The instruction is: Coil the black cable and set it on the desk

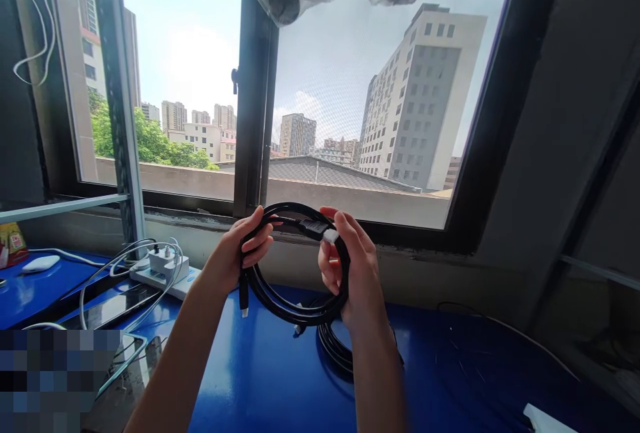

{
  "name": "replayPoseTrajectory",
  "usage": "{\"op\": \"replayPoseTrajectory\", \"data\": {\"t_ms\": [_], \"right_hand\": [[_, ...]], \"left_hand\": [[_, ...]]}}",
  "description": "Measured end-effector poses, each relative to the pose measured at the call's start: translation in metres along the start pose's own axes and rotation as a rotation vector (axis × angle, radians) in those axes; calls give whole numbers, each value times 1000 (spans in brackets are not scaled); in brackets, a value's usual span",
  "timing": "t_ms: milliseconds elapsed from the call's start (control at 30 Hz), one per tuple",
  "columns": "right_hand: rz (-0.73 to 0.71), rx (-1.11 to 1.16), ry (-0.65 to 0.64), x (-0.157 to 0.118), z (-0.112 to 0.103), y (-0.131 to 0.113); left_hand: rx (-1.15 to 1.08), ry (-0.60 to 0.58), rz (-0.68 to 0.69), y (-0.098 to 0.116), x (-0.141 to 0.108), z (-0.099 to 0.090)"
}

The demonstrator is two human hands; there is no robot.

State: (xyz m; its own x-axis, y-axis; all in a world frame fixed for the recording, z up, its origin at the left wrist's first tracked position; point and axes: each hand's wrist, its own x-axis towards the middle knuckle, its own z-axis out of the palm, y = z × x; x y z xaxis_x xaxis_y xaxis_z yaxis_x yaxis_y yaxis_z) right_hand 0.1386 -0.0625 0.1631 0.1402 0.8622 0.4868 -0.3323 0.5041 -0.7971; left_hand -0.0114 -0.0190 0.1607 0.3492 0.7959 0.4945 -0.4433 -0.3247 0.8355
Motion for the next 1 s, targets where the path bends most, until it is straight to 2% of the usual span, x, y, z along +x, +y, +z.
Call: {"op": "replayPoseTrajectory", "data": {"t_ms": [100,200,267,333,400,533,600,633,733,800,867,1000], "right_hand": [[-171,-153,92,1,-1,3],[-433,-453,182,0,-4,6],[-580,-620,185,-2,-6,8],[-657,-691,148,-2,-6,10],[-669,-689,136,0,-6,12],[-593,-619,223,13,-9,27],[-479,-555,302,23,-13,42],[-374,-517,333,28,-15,52],[-201,-508,354,41,-22,85],[-100,-537,320,44,-25,107],[3,-585,241,44,-26,126],[190,-753,58,37,-25,158]], "left_hand": [[-4,9,-27,0,0,2],[33,21,-57,1,-2,5],[68,33,-76,1,-2,6],[96,44,-87,0,-2,6],[112,51,-86,-1,0,5],[181,60,-116,-6,4,-1],[292,57,-182,-10,7,-9],[359,54,-230,-13,8,-14],[513,53,-411,-24,11,-35],[583,60,-508,-34,13,-52],[688,136,-577,-47,14,-69],[762,211,-636,-77,6,-106]]}}
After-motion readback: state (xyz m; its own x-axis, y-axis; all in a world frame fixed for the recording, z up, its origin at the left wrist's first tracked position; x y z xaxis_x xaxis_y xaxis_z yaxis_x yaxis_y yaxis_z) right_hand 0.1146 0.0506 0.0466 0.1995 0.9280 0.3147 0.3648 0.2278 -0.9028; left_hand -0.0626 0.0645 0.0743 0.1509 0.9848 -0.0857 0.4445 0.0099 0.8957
